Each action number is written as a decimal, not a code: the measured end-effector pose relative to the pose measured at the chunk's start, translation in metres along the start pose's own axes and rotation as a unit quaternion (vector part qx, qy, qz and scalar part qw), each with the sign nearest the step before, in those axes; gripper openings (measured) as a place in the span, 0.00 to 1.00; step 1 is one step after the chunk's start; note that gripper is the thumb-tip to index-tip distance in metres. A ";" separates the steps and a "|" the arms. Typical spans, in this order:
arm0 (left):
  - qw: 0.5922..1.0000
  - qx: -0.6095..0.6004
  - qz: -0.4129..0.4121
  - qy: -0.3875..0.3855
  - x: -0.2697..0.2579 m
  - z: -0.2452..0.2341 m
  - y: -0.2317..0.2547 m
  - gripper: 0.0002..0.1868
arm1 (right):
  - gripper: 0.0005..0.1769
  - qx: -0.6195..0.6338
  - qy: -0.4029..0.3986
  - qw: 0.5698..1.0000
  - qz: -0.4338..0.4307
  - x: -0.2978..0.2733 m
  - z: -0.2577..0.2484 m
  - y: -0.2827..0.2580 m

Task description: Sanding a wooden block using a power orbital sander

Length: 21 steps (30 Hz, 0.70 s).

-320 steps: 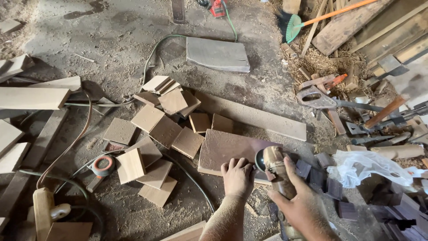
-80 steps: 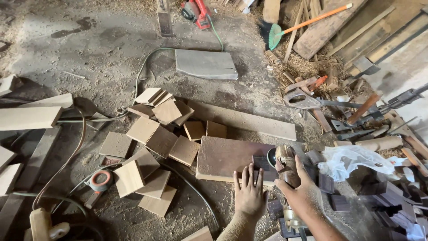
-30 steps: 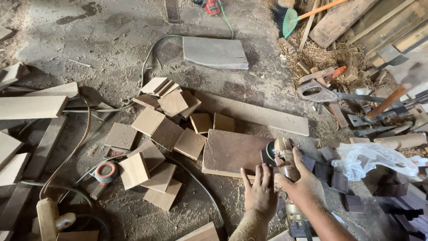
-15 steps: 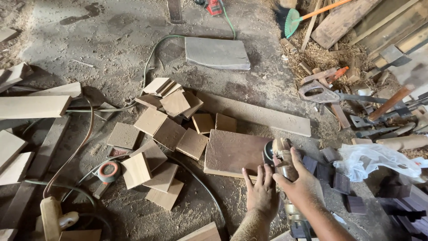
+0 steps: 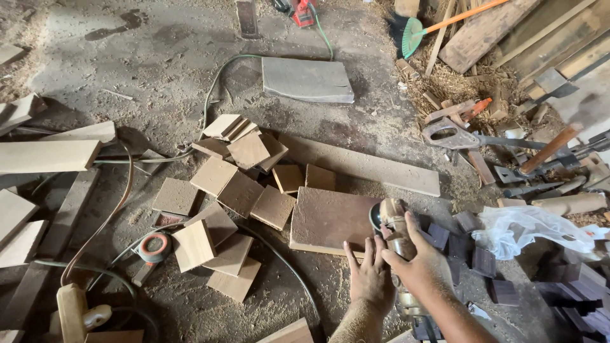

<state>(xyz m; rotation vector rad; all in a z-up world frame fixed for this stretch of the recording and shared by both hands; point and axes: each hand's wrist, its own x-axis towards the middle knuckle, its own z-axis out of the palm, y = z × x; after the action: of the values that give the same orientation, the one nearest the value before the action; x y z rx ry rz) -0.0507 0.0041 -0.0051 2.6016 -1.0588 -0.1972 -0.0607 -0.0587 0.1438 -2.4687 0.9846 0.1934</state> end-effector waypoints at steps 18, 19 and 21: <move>0.996 0.002 -0.014 0.091 0.020 -0.008 -0.006 0.35 | 0.59 0.072 0.129 0.989 0.002 0.008 -0.027 0.069; 0.991 0.006 -0.006 0.130 0.024 -0.012 -0.009 0.31 | 0.58 0.164 0.154 0.973 -0.045 0.008 -0.026 0.076; 0.997 -0.025 -0.004 0.071 0.032 -0.030 -0.016 0.26 | 0.57 0.203 0.153 0.965 -0.057 0.005 -0.027 0.083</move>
<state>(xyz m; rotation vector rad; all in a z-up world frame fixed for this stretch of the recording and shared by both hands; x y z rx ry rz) -0.0098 -0.0008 0.0178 2.5341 -0.9816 -0.0387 -0.1151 -0.1270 0.1345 -2.1972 0.8906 -0.4035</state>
